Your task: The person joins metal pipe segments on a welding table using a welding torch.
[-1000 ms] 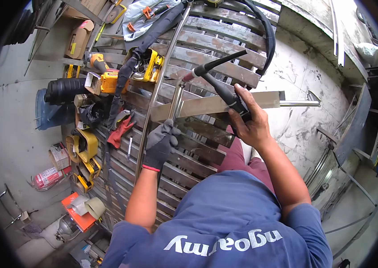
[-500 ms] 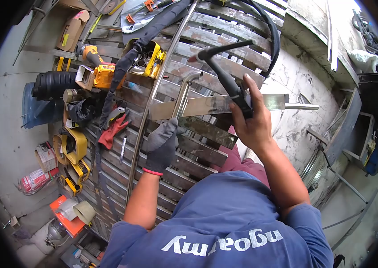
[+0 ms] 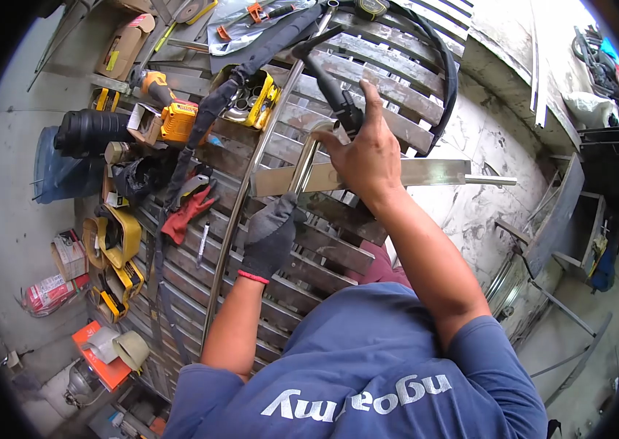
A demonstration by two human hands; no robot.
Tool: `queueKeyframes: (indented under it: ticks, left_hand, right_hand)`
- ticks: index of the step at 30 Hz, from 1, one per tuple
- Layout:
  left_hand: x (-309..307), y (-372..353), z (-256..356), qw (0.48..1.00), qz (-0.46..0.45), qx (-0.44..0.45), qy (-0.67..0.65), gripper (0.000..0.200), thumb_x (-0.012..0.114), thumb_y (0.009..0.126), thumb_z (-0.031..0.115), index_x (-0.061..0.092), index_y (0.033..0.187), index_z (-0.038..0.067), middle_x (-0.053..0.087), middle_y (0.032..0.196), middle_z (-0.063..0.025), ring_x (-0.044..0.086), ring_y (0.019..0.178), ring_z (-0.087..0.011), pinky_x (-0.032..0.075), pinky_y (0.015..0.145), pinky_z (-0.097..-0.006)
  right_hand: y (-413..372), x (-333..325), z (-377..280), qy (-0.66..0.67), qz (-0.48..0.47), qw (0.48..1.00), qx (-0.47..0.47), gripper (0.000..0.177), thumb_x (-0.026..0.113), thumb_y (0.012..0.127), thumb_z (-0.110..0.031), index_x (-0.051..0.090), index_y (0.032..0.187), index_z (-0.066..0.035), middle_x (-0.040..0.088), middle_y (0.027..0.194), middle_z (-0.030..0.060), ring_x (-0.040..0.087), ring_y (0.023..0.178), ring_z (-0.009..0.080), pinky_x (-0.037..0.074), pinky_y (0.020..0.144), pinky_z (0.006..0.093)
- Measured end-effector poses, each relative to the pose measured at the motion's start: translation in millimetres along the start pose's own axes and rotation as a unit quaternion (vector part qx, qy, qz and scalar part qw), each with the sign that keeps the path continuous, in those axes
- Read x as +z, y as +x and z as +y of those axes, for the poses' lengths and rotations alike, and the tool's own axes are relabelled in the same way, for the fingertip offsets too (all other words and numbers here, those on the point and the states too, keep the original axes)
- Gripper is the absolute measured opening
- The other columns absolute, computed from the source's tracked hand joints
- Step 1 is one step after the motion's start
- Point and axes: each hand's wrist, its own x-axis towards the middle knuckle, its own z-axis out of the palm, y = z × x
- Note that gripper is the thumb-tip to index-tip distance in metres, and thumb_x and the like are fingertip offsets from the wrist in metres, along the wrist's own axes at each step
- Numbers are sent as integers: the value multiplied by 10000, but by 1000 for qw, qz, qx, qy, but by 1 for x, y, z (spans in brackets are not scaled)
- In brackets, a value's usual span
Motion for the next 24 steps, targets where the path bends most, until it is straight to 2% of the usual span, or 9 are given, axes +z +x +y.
queueKeyframes:
  ticks: [6,11,16,18,20,21,22,23,24]
  left_hand:
    - [0,9,-20,999,-5,40,17,548,547,1124,501,727,1023,-7,707,855,-193,626,796,-385,514,789,-449]
    - [-16,16,-33,996,-62,45,47,449,542,1137,419,701,1103,1,731,950,-184,655,832,-380,520,811,-438]
    - [-14,12,-16,997,-75,8,-23,435,575,1125,449,710,1064,40,694,827,-124,621,736,-249,497,719,-383]
    - [-7,10,-14,996,-47,-28,-71,452,591,1115,481,721,1015,59,626,730,-64,559,660,-177,448,641,-347]
    - [-2,7,-18,996,-23,-24,-88,462,620,1099,508,743,940,92,514,614,25,457,537,-89,348,513,-293]
    - [1,6,-21,996,-14,-13,-91,467,638,1089,520,758,897,112,447,551,78,396,463,-41,285,437,-262]
    - [3,1,-12,997,-4,-17,-70,461,631,1096,509,760,917,104,465,570,74,404,479,-38,292,445,-258]
    - [3,-6,1,999,4,-19,-50,455,624,1102,498,762,938,96,483,588,71,412,494,-36,300,453,-254]
    - [4,-9,8,999,13,-21,-29,451,617,1109,487,765,959,88,501,607,68,420,509,-33,307,461,-250]
  right_hand:
    - [6,4,-1,-14,-47,998,50,1147,956,783,-391,254,1629,-61,727,1081,244,744,947,474,589,805,536]
    - [9,-4,2,-5,-52,998,37,1161,963,776,-371,243,1631,-59,728,1112,267,742,955,482,589,798,535]
    - [-1,-2,7,5,-11,1000,-19,1083,928,831,-288,251,1659,-120,727,1109,275,738,930,495,600,777,534]
    - [-11,-23,9,85,-8,995,-46,970,882,889,-237,324,1683,-205,732,1203,278,747,989,486,608,819,527]
    - [-21,-47,20,125,-42,991,-14,849,845,930,-203,414,1661,-185,724,1266,289,760,1045,459,608,875,489]
    - [-25,-55,35,121,-27,991,-55,799,831,941,-184,449,1644,-175,724,1278,287,764,1065,439,603,901,472]
    - [-30,-63,45,116,-13,989,-93,751,816,953,-164,485,1627,-164,723,1289,286,768,1085,419,597,926,455]
    - [-39,-78,49,140,-63,988,-29,700,780,951,-98,520,1600,-123,720,1307,276,760,1121,397,586,964,443]
    - [-44,-83,57,130,-60,988,-53,701,773,944,-80,520,1598,-111,717,1316,274,757,1129,397,584,970,441]
